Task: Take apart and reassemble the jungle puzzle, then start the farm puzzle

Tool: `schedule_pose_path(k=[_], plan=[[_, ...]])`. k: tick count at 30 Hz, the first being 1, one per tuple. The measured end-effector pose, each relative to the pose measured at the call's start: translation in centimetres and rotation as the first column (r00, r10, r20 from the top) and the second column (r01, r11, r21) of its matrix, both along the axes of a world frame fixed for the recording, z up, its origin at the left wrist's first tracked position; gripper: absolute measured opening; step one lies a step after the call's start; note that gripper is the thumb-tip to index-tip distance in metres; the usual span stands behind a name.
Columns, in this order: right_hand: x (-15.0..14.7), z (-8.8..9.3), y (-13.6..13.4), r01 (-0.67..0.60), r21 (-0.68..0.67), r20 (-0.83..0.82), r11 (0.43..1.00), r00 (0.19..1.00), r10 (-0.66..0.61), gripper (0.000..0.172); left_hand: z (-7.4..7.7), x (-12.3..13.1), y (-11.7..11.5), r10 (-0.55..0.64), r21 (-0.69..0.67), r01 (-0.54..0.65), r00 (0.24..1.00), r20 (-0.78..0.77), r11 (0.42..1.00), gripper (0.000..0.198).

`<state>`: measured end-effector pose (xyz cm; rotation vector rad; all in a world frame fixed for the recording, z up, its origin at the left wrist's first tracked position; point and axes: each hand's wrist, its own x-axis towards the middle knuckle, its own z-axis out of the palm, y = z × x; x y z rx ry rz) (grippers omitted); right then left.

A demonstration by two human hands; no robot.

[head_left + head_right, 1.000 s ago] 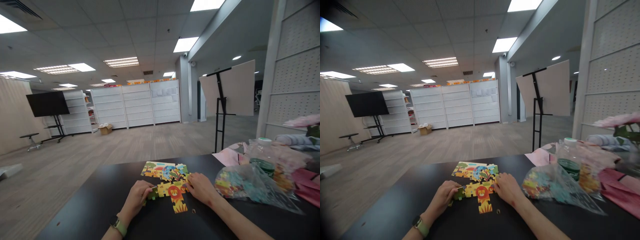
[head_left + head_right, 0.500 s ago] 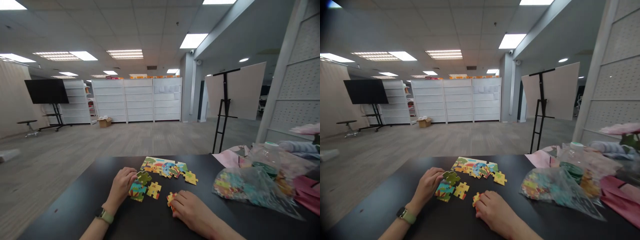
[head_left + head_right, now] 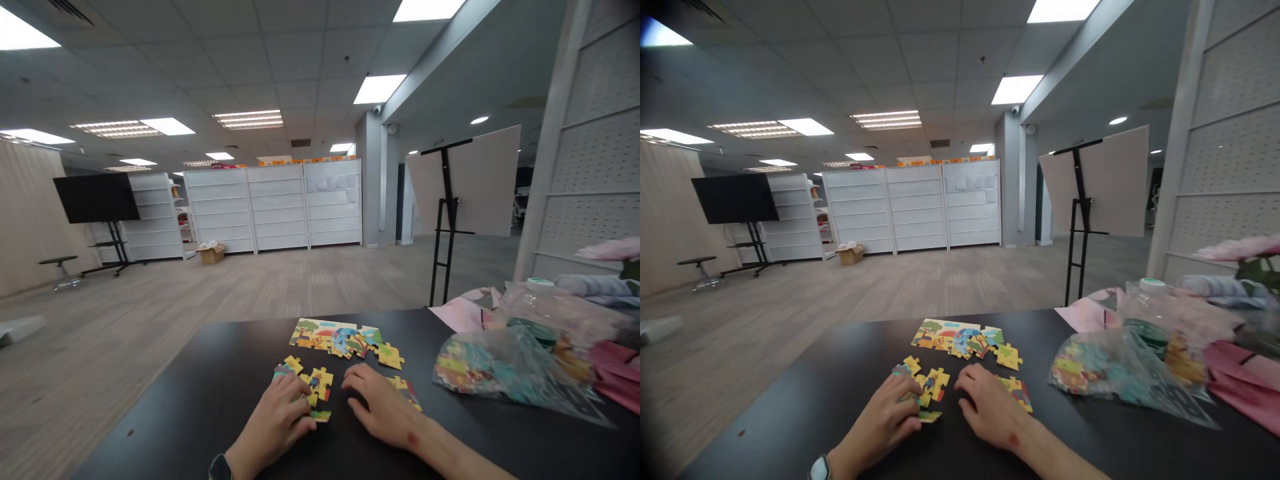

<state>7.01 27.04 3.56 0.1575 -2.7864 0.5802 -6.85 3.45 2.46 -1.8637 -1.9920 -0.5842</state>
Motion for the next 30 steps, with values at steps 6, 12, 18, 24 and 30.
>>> schedule_pose_path(k=[6, 12, 18, 24, 30], plan=[[-4.2, 0.2, -2.2, -0.095, 0.061, 0.074, 0.994, 0.993, 0.09, 0.019, 0.8, 0.9, -0.2, 0.055, -0.174, -0.019, 0.976, 0.208, 0.985, 0.027], [-5.8, 0.9, 1.7, -0.096, 0.103, 0.042, 0.99, 0.995, 0.092, 0.024, 1.1, -4.2, 1.1, 0.18, 0.058, -0.225, 0.889, 0.422, 0.973, 0.028], [-6.8, 0.8, 5.7, 0.064, 0.079, 0.243, 0.995, 0.967, -0.082, 0.063, -0.4, -12.0, 8.6, 0.492, -0.128, -0.505, 0.702, 0.515, 0.854, 0.058], [-4.4, 2.0, 8.9, 0.158, 0.122, 0.199, 0.98, 0.963, -0.18, 0.028, -3.0, -13.7, 10.3, 0.544, -0.269, -0.483, 0.632, 0.551, 0.833, 0.075], [-6.0, 1.6, 7.8, 0.246, 0.07, 0.128, 0.967, 0.959, -0.253, 0.031, -2.0, -13.2, 9.2, 0.471, -0.241, -0.426, 0.597, 0.649, 0.872, 0.077]])
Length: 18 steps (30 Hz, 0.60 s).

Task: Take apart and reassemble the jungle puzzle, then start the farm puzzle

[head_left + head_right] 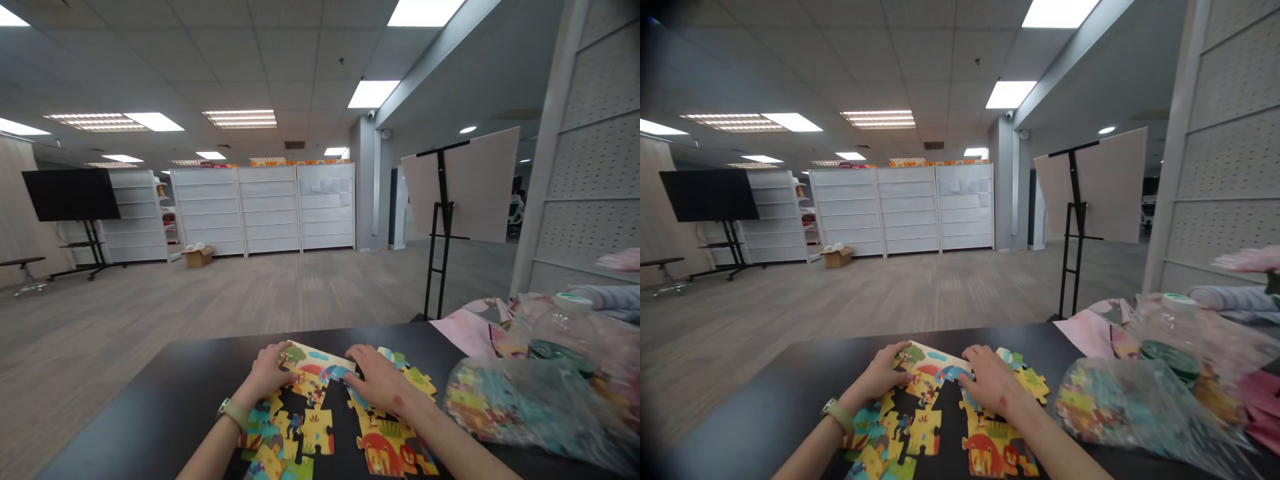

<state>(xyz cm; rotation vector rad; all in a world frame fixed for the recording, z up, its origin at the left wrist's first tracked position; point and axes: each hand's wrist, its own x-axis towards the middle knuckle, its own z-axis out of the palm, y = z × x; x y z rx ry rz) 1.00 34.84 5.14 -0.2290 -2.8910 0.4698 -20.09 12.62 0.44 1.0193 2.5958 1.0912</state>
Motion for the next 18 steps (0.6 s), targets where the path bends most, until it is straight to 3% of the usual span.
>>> schedule_pose_path(k=[2, 8, 14, 18], plan=[[-1.2, -0.7, -1.1, -0.002, -0.041, -0.005, 0.999, 1.0, 0.002, 0.042, 0.2, 0.3, 0.0, 0.001, 0.048, -0.003, 1.0, 0.031, 0.999, 0.079], [-3.5, -2.0, -1.6, 0.057, -0.182, 0.008, 0.982, 0.998, -0.057, 0.047, -0.4, 0.5, 0.8, 0.037, 0.269, -0.077, 0.988, 0.149, 0.96, 0.087], [-3.4, -2.8, -0.9, 0.044, -0.325, -0.044, 0.945, 0.997, -0.062, 0.074, -0.5, 0.6, 0.9, -0.045, 0.489, -0.112, 0.953, 0.298, 0.865, 0.071], [-2.8, -2.6, -1.1, -0.004, -0.369, -0.092, 0.93, 0.995, -0.032, 0.064, -0.3, 1.0, 0.8, -0.083, 0.532, -0.101, 0.947, 0.31, 0.841, 0.069]])
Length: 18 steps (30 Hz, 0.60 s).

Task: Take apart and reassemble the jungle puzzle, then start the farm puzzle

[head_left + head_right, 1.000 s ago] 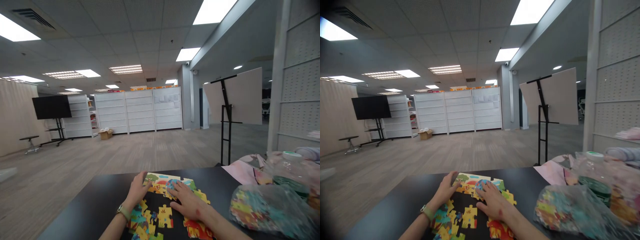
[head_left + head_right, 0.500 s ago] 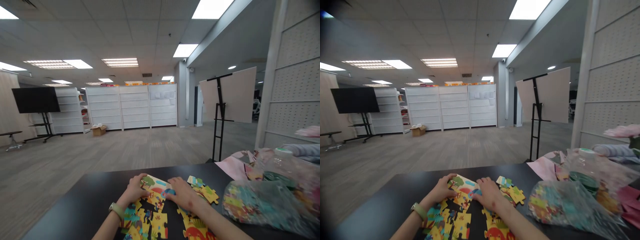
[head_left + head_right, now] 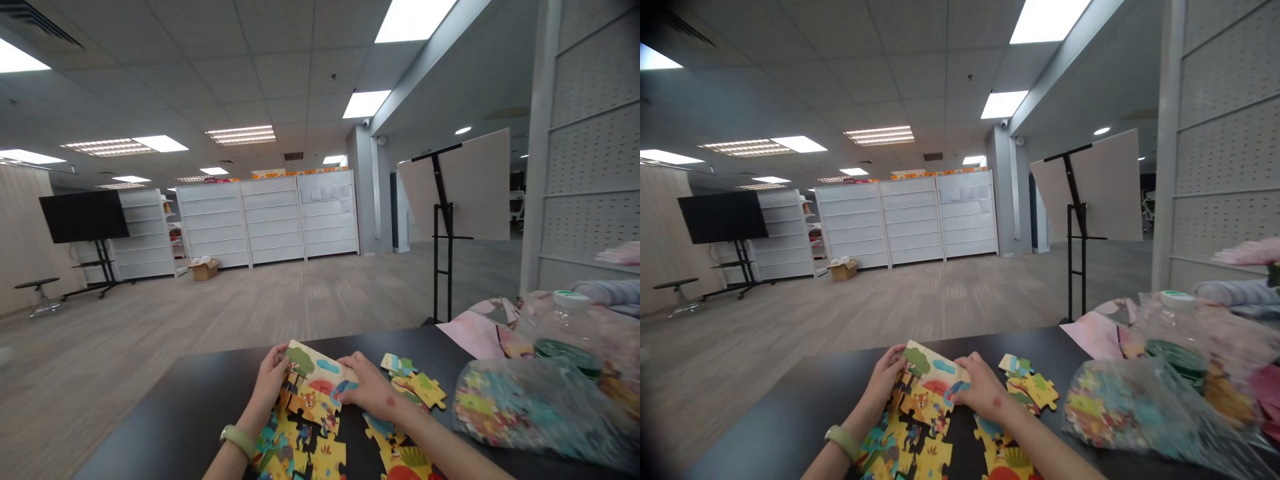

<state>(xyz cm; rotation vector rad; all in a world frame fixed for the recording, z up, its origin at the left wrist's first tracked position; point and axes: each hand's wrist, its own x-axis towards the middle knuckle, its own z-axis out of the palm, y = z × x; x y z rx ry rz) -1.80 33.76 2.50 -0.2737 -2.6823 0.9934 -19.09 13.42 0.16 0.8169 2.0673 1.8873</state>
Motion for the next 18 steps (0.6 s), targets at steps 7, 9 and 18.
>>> schedule_pose_path(k=[7, 9, 18], plan=[[0.1, -0.5, -0.4, 0.022, -0.087, -0.143, 0.996, 0.989, -0.035, 0.009, 0.2, 1.1, -0.4, 0.071, -0.103, -0.101, 0.964, -0.257, 0.99, 0.042], [-0.1, -0.8, -0.5, 0.026, -0.129, -0.167, 0.991, 0.985, -0.048, 0.011, 0.3, 1.1, -0.6, 0.087, -0.15, -0.14, 0.945, -0.316, 0.979, 0.039], [-0.4, -1.0, 0.1, -0.057, -0.294, -0.267, 0.954, 0.963, -0.025, 0.022, 0.4, 0.8, -1.7, 0.051, -0.369, -0.217, 0.911, -0.409, 0.904, 0.03]])
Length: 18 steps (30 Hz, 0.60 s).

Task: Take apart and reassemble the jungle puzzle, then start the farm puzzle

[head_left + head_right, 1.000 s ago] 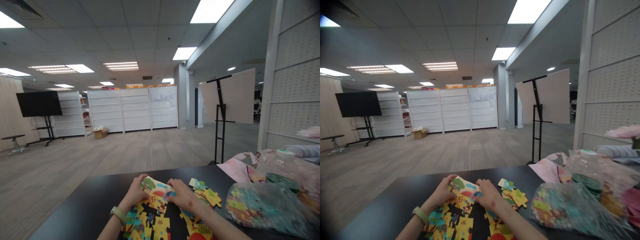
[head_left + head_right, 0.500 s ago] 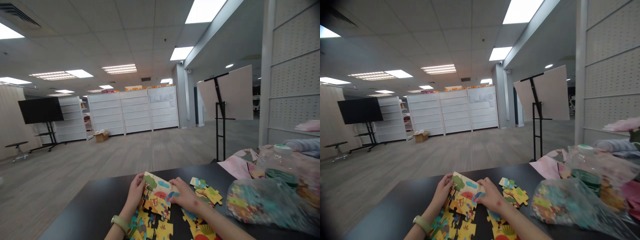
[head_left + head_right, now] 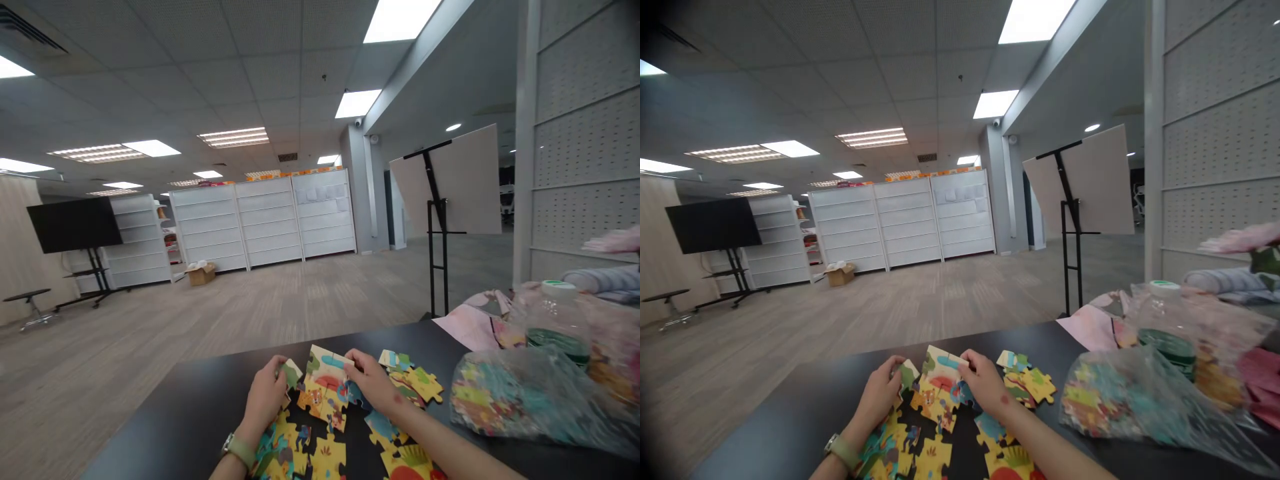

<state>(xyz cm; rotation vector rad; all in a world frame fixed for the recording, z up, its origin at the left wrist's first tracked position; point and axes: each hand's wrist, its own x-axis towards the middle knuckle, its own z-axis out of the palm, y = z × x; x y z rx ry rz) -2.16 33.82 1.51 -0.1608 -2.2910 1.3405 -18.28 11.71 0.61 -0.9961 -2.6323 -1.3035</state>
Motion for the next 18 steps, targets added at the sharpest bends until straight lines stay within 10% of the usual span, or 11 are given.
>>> schedule_pose_path(k=[8, 18], plan=[[0.0, 0.0, 0.0, -0.055, -0.094, -0.027, 0.994, 0.998, 0.053, 0.034, 1.0, 2.3, 1.0, -0.16, 0.002, 0.161, 0.981, -0.108, 0.987, 0.048], [0.2, 0.7, 0.1, -0.036, 0.015, 0.053, 0.999, 0.998, 0.035, 0.034, 1.0, 3.3, 1.7, -0.583, 0.373, 0.492, 0.791, 0.187, 0.787, 0.061]])
